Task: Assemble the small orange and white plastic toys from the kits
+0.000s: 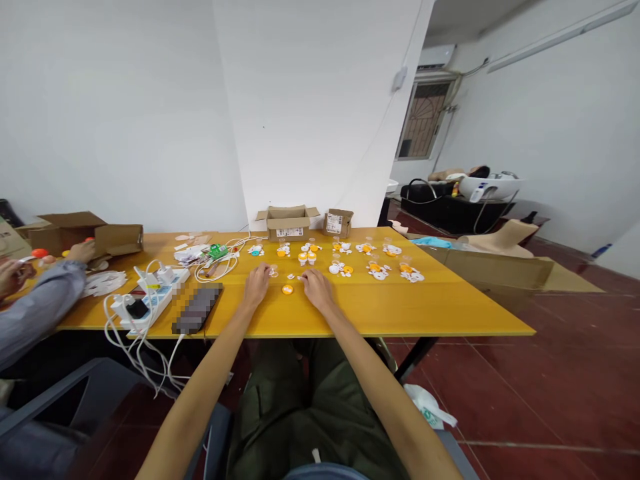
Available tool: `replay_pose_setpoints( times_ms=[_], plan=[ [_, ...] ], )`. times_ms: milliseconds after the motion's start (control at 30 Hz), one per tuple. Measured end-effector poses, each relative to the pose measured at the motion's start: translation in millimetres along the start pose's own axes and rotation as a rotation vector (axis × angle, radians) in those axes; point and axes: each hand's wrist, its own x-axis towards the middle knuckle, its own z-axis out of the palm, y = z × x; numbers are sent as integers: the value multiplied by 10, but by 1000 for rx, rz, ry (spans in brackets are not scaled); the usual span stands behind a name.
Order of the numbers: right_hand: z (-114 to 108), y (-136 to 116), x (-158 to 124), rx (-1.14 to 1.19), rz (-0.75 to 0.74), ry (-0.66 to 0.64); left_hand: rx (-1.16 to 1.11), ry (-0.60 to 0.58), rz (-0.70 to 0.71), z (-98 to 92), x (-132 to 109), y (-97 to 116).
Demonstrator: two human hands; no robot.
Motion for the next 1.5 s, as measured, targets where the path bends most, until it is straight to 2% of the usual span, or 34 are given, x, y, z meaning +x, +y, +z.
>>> replay_pose_setpoints(
  times_ms=[400,667,833,933,1100,1200,1367,1433,1500],
  plan=[
    [30,-23,-18,47,-85,-1,59,29,80,-28,-11,9],
    [60,2,-18,108,-220,27,121,-20,18,-46,-33,34],
    [48,-11,-37,97,-248,34,283,14,-118,-95,-91,126],
    [41,-16,-48,95,-273,26,323,-53,-160,-129,-108,183],
    [60,-11,-59,93,-330,12,347,-108,-136,-171,-107,237],
    [80,-10,-62,87,-348,1,350,-81,-121,-180,-113,242],
    [75,-29,-72,81,-359,-11,355,71,-205,-144,-128,153],
    [56,-42,-79,76,-355,-21,318,67,-220,-115,-123,80],
    [33,-55,-86,69,-346,-41,253,48,-170,-86,-108,3]
  ],
)
